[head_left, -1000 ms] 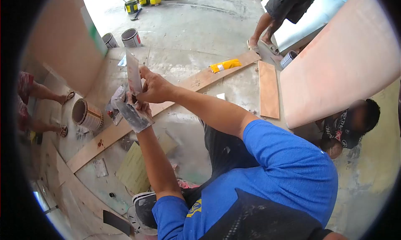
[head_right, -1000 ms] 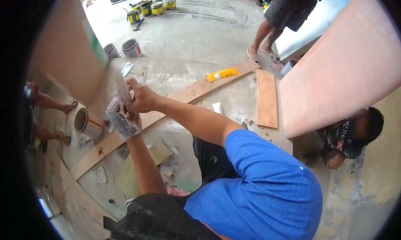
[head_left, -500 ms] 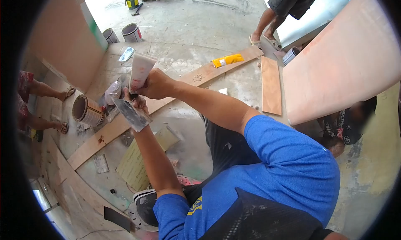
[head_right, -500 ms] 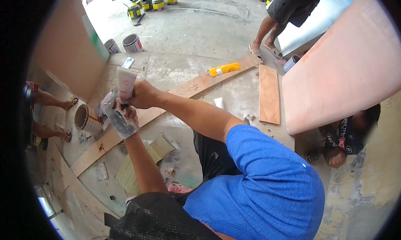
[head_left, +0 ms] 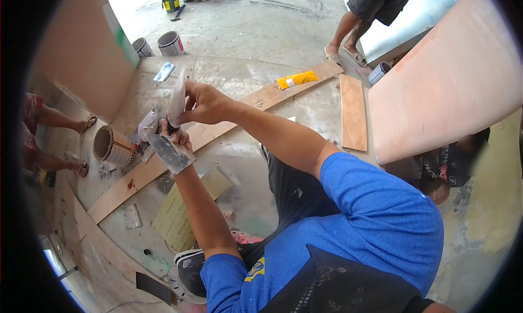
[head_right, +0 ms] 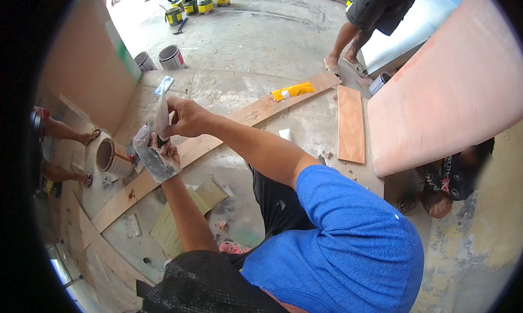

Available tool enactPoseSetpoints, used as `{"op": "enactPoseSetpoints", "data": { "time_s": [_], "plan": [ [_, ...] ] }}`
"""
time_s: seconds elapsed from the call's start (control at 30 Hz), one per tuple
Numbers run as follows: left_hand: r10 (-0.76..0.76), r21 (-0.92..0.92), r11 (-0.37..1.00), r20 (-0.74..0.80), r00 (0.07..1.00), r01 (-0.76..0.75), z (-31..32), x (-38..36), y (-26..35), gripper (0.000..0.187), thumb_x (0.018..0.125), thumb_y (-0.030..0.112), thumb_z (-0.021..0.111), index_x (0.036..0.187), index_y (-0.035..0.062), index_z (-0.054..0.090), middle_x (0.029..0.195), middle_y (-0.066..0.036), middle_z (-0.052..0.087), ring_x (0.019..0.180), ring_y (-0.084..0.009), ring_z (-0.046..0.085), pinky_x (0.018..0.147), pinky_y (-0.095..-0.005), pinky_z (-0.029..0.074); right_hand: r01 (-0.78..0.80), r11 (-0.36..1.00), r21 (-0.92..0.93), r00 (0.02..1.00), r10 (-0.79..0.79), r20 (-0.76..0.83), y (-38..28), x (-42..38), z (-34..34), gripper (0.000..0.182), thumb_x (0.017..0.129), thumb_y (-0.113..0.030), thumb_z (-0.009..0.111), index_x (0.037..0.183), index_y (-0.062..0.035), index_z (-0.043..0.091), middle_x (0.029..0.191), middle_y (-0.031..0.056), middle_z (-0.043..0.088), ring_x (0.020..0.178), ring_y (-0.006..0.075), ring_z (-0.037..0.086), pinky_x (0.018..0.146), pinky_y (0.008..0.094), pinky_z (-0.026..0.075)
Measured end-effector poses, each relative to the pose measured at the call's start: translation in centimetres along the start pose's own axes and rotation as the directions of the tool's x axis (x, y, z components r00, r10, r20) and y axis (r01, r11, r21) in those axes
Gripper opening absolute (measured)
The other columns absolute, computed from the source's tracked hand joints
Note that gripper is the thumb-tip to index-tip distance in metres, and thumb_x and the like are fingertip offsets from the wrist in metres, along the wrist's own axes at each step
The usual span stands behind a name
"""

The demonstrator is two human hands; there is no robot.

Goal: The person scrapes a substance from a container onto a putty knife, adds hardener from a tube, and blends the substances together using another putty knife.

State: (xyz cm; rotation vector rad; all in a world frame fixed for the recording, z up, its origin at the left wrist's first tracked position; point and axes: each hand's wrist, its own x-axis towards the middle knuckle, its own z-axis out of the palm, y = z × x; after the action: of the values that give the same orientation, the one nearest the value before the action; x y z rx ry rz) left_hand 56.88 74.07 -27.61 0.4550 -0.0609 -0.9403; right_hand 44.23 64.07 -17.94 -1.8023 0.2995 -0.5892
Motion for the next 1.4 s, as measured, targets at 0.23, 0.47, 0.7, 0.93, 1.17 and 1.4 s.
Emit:
{"op": "enactPoseSetpoints", "data": {
  "time_s": [0.23,0.47,0.7,0.93,1.17,1.4],
  "plan": [
    [0.041,0.078,0.996,-0.061,0.997,-0.036,-1.5,1.2,-0.3,0.017,0.096,0.026,0.047,0.102,0.0103,0.049,0.065,0.000,0.052,0.037,-0.0050,0.037,0.035,-0.0163,0.029,0.103,0.990,0.092,0.994,-0.099,-0.045,1.9,0.9,-0.4,0.057,0.070,-0.015,0.077,0.117,-0.0037,0.047,0.113,0.0088,0.055,0.091,0.0145,0.057,0.073,0.0277,0.049],
    [0.076,0.089,0.994,-0.179,0.981,-0.060,-2.3,1.8,-0.2,0.014,0.092,0.026,0.056,0.091,0.0121,0.052,0.055,0.002,0.047,0.035,-0.0052,0.037,0.034,-0.0175,0.027,0.125,0.992,-0.021,0.966,-0.126,-0.227,0.7,0.6,-1.1,0.058,0.073,-0.016,0.076,0.117,-0.0050,0.039,0.099,0.0135,0.060,0.087,0.0172,0.061,0.068,0.0287,0.052],
    [0.081,0.086,0.994,-0.164,0.983,-0.067,-3.6,2.5,0.0,0.014,0.091,0.025,0.057,0.088,0.0113,0.054,0.057,0.002,0.051,0.034,-0.0057,0.039,0.033,-0.0183,0.027,0.062,0.997,-0.049,0.993,-0.066,-0.100,3.3,1.9,-2.0,0.047,0.077,-0.014,0.070,0.115,-0.0075,0.042,0.089,0.0133,0.062,0.074,0.0175,0.064,0.059,0.0289,0.054],
    [0.129,0.094,0.989,-0.127,0.984,-0.117,-3.2,1.9,0.7,0.014,0.088,0.021,0.061,0.084,0.0108,0.052,0.063,0.000,0.055,0.037,-0.0052,0.042,0.034,-0.0183,0.026,-0.072,0.989,-0.126,0.986,0.052,-0.158,0.1,0.5,-2.7,0.047,0.077,-0.008,0.066,0.117,-0.0091,0.042,0.092,0.0162,0.060,0.080,0.0237,0.063,0.065,0.0328,0.054],
    [0.160,0.139,0.980,-0.129,0.979,-0.142,-3.5,2.0,0.9,0.013,0.087,0.018,0.063,0.087,0.0084,0.053,0.064,0.000,0.054,0.040,-0.0046,0.044,0.036,-0.0189,0.027,0.334,0.799,-0.501,0.902,-0.426,-0.078,2.2,0.3,-2.3,0.058,0.065,-0.006,0.076,0.114,-0.0046,0.046,0.097,0.0196,0.056,0.086,0.0333,0.062,0.075,0.0362,0.052],
    [0.207,0.181,0.964,-0.066,0.976,-0.193,-4.0,1.6,1.3,0.013,0.089,0.017,0.061,0.089,0.0067,0.054,0.059,0.003,0.048,0.039,-0.0040,0.041,0.036,-0.0187,0.028,0.113,0.715,-0.690,0.985,-0.170,-0.015,1.6,-0.5,-3.7,0.053,0.069,-0.032,0.077,0.104,0.0018,0.056,0.096,0.0214,0.056,0.088,0.0347,0.061,0.077,0.0396,0.050]
  ]
}}
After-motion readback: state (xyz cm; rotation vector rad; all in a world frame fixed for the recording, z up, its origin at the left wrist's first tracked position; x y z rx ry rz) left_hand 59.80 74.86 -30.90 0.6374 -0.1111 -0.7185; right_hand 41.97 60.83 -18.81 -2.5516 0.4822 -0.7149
